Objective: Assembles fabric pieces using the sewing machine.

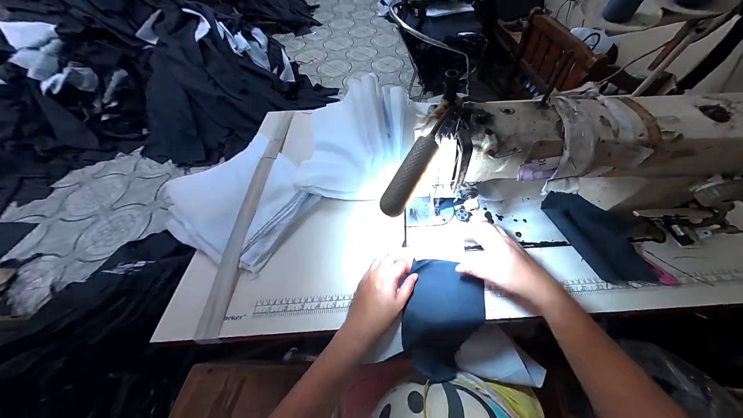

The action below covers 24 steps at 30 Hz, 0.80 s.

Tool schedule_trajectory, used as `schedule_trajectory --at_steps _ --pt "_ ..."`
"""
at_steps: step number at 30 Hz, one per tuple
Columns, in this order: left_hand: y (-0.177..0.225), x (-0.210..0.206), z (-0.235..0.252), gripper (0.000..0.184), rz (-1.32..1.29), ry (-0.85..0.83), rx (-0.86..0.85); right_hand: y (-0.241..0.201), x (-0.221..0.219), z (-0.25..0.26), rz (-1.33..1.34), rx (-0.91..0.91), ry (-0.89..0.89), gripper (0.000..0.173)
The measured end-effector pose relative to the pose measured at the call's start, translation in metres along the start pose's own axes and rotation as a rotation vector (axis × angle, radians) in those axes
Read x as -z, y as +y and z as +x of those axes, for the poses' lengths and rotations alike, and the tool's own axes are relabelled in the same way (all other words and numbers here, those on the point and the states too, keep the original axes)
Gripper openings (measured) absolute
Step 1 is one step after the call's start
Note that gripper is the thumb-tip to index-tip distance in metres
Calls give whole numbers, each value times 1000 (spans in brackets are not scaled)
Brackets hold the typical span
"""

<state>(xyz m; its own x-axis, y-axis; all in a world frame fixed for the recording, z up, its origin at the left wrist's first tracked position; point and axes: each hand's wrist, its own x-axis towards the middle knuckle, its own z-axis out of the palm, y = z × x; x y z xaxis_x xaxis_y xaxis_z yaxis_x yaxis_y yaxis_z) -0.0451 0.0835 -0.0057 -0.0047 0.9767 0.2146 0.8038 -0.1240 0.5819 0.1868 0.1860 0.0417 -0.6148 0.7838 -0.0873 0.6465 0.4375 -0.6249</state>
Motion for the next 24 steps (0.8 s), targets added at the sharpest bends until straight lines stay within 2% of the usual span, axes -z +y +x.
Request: schedule_trajectory --at_steps 1,2,4,6,8,11,12,14,16,18,21,23,24 --pt "2 5 6 25 11 -61 30 7 5 9 -61 -66 -89 76" --pt "5 11 13 26 28 -137 66 10 7 14 -103 -101 -135 82" --pt "10 21 28 29 99 -271 133 12 8 17 -138 -97 -155 77" --pt "9 27 40 46 185 -360 172 11 7 15 -136 -66 -162 71" --pt "4 32 53 56 193 -451 192 13 0 12 -109 -50 -201 79" --pt "-4 32 64 38 60 -534 61 15 -14 4 -20 -29 -179 82" --pt "-6 31 61 32 25 -497 -27 14 -16 -1 15 -20 -146 78" --pt "-9 25 49 24 -81 -294 -207 14 -20 -11 122 37 -28 69" --pt "-9 24 39 18 -183 -167 -271 15 -24 -19 297 86 101 62" --pt "-8 28 36 22 -221 -181 -233 11 -27 -21 418 67 185 48" --pt "-6 30 39 37 -188 -216 -161 4 -31 -15 365 88 326 33" --pt "-2 31 40 32 -184 -202 -109 -1 -33 -11 338 103 420 35" --pt "0 31 40 29 -188 -183 -100 -3 -33 -10 354 100 443 42"
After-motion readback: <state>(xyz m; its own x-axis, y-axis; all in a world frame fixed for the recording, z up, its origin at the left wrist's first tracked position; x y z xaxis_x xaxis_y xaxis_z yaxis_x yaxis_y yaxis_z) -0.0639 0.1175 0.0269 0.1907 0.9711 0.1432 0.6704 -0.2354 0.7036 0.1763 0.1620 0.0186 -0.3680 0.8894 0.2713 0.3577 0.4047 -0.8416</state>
